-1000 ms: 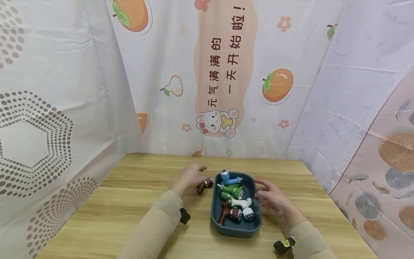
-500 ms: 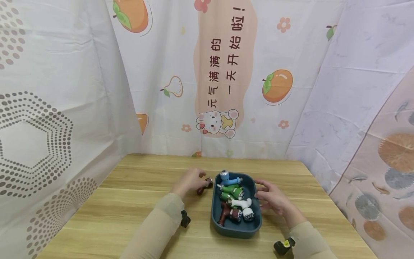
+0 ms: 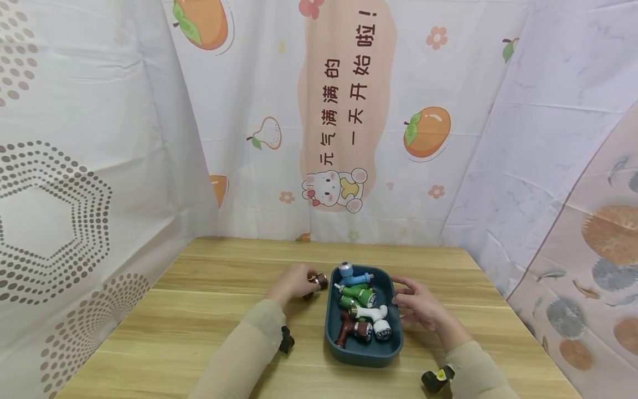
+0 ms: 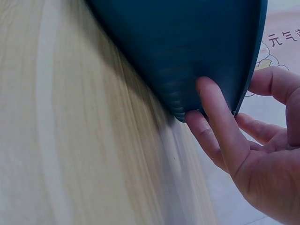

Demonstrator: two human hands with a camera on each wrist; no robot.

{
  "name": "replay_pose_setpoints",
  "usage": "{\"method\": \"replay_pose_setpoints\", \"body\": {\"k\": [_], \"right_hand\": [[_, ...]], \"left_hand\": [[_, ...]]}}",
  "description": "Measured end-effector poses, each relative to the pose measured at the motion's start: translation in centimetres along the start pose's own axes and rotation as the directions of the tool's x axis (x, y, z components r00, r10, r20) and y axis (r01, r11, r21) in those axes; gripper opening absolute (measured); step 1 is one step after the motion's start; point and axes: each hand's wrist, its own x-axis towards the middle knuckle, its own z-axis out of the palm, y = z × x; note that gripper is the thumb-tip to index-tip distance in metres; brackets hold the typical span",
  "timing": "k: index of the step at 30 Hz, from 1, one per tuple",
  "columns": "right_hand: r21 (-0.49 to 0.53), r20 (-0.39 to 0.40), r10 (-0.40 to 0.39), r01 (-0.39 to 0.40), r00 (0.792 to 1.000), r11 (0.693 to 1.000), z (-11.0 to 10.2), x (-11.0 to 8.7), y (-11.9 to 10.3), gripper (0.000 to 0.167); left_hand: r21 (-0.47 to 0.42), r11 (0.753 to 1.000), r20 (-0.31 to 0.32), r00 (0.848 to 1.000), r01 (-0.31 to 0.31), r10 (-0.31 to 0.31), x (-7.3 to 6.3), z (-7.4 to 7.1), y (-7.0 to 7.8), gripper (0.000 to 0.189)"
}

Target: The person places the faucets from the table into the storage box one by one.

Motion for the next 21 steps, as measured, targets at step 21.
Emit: {"method": "replay_pose_setpoints", "body": {"k": [21], "right_hand": [[0.023, -0.005, 0.000, 0.000, 1.000, 1.000, 0.10, 0.00, 0.13, 0.074]], "left_hand": [[0.023, 0.998, -0.010, 0.998, 0.058, -0.058, 0.66, 0.82, -0.03, 0.026]]}}
